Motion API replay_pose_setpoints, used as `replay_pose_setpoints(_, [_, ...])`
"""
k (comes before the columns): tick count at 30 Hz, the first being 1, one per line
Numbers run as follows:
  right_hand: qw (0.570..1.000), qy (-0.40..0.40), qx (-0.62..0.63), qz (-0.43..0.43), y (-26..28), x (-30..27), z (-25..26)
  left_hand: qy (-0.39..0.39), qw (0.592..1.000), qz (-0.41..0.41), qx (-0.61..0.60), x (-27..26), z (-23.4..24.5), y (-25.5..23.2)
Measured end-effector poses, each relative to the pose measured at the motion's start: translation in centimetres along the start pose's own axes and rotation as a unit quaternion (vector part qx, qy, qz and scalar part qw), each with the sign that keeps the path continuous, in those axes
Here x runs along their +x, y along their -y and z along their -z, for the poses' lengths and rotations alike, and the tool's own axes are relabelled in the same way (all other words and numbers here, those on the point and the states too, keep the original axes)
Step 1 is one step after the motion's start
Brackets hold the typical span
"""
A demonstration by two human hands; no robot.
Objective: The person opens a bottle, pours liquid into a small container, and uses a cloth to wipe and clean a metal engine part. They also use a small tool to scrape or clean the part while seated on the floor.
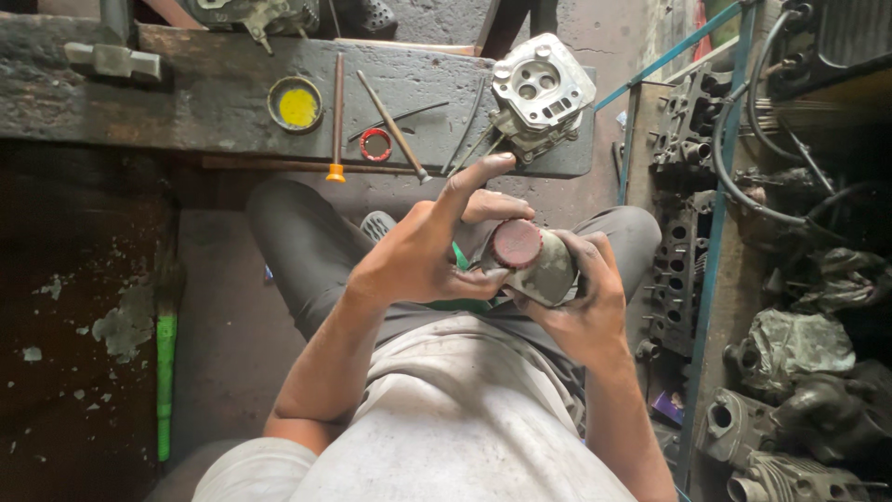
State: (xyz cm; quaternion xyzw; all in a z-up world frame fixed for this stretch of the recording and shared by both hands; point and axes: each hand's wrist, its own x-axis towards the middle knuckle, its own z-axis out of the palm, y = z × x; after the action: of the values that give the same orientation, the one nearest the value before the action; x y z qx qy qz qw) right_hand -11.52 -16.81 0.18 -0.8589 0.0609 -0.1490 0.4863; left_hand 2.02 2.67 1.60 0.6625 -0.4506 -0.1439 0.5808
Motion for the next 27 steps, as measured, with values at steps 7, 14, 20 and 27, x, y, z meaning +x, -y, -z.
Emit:
replay_pose_setpoints(7, [0.998,0.042,-0.034,0.031,-0.3,0.0,0.2,0.027,1.000,0.002,-0.003,-0.8,0.6,0.3])
replay_pose_setpoints(14, [0.999,0.039,-0.020,0.020,-0.3,0.3,-0.2,-0.081,0.995,-0.025,0.055,-1.2,-2.0,-0.4])
replay_pose_setpoints(20, [0.998,0.047,-0.021,0.041,-1.1,-0.1,0.5,-0.082,0.995,-0.029,0.045,-1.7,-2.0,0.0])
replay_pose_setpoints(27, [0.999,0.023,-0.012,0.032,-1.1,-0.8,2.6,0.021,1.000,0.001,0.018,1.4,-2.2,-1.3])
